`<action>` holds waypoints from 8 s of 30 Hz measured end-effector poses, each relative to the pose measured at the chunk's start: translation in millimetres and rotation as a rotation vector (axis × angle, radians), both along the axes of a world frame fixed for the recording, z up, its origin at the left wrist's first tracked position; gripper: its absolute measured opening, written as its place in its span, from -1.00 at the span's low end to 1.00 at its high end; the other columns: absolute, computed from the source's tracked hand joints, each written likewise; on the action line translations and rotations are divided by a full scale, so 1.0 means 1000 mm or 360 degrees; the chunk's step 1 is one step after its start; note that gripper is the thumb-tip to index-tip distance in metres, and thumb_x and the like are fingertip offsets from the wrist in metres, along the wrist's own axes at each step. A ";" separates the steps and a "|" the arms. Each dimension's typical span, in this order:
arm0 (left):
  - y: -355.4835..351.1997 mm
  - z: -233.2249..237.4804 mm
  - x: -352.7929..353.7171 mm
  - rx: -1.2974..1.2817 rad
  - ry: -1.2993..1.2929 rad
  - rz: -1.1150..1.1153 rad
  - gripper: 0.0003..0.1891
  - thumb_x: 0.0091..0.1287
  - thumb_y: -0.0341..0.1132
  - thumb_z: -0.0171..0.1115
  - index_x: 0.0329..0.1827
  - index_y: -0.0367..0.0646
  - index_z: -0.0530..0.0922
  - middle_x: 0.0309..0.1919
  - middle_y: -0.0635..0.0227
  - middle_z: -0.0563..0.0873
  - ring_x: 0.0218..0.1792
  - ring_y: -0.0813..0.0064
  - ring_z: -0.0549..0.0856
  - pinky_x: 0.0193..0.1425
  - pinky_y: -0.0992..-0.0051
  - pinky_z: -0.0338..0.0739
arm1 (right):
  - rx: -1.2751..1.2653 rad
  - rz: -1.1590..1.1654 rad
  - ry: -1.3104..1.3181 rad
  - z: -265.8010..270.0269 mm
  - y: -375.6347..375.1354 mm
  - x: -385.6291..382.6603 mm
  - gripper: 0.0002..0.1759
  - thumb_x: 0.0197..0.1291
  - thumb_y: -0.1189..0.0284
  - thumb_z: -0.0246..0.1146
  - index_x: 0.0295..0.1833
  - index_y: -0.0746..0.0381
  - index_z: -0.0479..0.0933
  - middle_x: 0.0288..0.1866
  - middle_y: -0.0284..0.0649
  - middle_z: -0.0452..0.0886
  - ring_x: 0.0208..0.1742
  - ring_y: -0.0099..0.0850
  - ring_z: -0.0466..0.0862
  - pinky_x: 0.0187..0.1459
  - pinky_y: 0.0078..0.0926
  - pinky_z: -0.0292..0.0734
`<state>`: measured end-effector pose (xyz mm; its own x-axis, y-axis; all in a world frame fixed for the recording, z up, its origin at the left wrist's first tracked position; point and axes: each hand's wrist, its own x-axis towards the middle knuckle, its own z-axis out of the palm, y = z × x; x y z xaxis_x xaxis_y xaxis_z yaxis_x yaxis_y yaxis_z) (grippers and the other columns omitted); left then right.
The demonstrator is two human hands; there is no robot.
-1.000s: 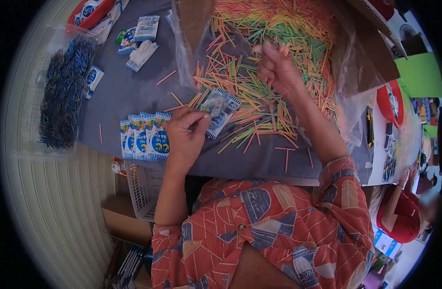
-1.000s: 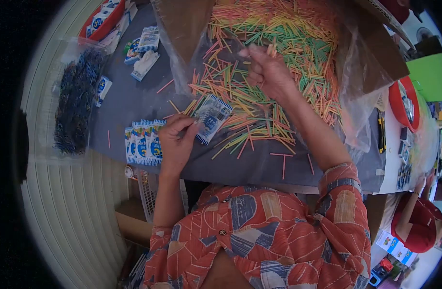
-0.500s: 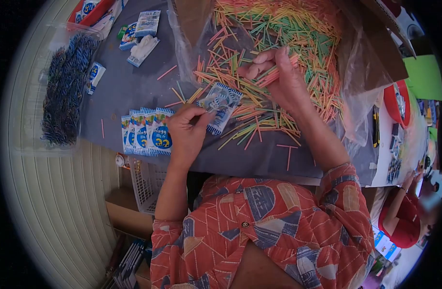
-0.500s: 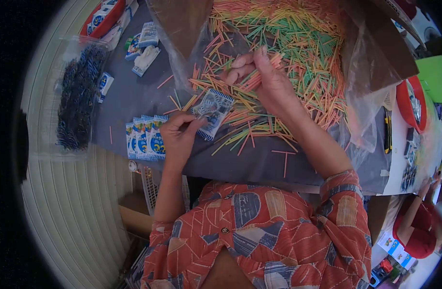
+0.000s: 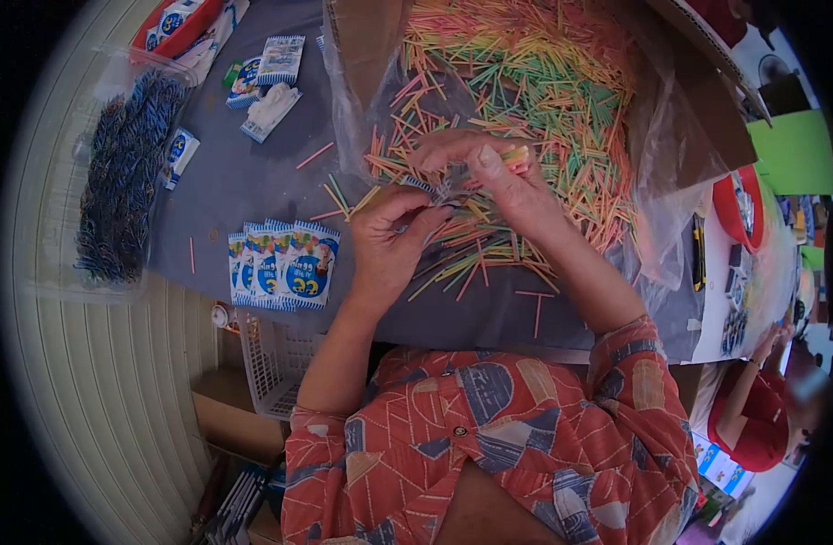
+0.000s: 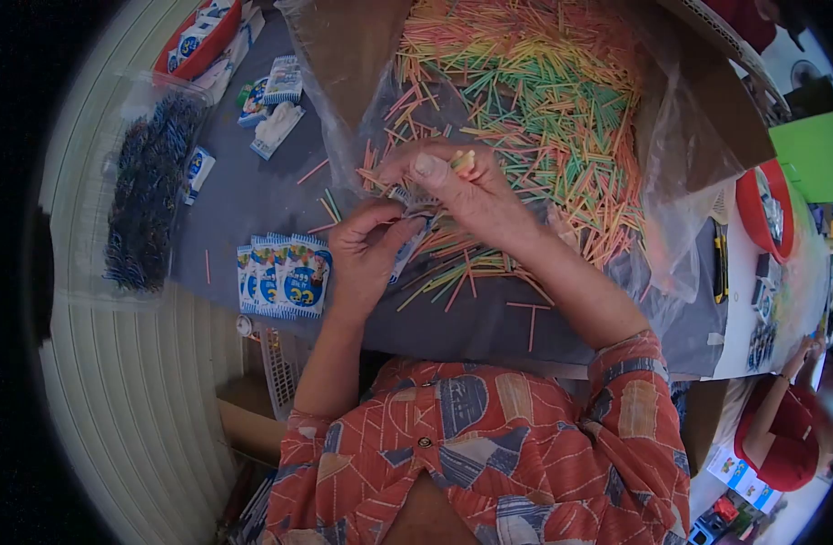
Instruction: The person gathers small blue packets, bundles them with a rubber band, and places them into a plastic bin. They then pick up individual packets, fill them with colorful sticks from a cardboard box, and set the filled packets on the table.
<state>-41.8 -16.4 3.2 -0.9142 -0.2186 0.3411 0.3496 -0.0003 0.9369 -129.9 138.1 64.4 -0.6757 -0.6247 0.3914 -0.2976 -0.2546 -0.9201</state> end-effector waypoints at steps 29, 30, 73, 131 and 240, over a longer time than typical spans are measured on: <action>-0.019 0.026 0.047 -0.1681 0.0030 0.0450 -0.71 0.15 -0.35 0.43 -0.08 -0.21 0.64 -0.16 0.26 0.58 -0.15 0.16 0.57 -0.01 0.11 0.44 | 0.1816 -0.1068 0.1720 -0.025 -0.061 -0.232 -0.77 0.15 0.38 0.26 -0.08 0.18 0.66 0.04 -0.15 0.64 0.20 -0.13 0.52 0.18 0.19 0.39; -0.014 0.019 0.040 -0.1691 0.0033 0.0457 -0.71 0.15 -0.35 0.43 -0.08 -0.21 0.64 -0.16 0.26 0.58 -0.15 0.16 0.57 -0.01 0.11 0.44 | 0.1830 -0.1159 0.1850 -0.033 -0.072 -0.243 -0.78 0.15 0.37 0.26 -0.10 0.16 0.67 0.06 -0.17 0.64 0.22 -0.16 0.51 0.18 0.18 0.40; -0.008 -0.015 0.033 -0.1877 0.0251 0.0543 -0.84 -0.01 -0.56 0.27 -0.34 -0.22 0.67 -0.30 0.25 0.66 -0.27 0.20 0.66 -0.28 0.23 0.57 | -0.0243 -0.0008 -0.0709 -0.021 0.010 0.007 -0.44 0.60 0.04 -0.13 0.01 0.34 0.53 -0.34 -0.08 0.72 -0.13 -0.21 0.72 0.20 -0.21 0.52; -0.005 -0.005 0.011 0.0070 0.0112 -0.0062 -0.74 0.15 -0.56 0.49 -0.09 -0.32 0.68 -0.18 0.33 0.68 -0.20 0.55 0.65 -0.11 0.54 0.56 | 0.0086 0.0191 -0.0183 -0.007 -0.036 0.027 -0.37 0.55 -0.05 -0.08 0.24 0.29 0.55 0.15 -0.15 0.67 0.18 -0.34 0.60 0.26 -0.27 0.45; 0.003 -0.015 0.005 -0.0106 0.0226 0.0069 -0.73 0.14 -0.57 0.47 -0.09 -0.33 0.67 -0.28 0.26 0.74 -0.25 0.45 0.70 -0.14 0.48 0.57 | -0.0206 -0.0147 -0.0187 0.002 -0.013 0.019 -0.35 0.49 -0.03 0.05 0.35 0.31 0.49 0.16 -0.12 0.66 0.22 -0.38 0.59 0.28 -0.32 0.43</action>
<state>-36.8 -13.1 -11.7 -0.8460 -0.2291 0.4815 0.4771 0.0781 0.8754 -111.4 124.9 66.4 -0.7736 -0.5074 0.3796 -0.2180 -0.3494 -0.9113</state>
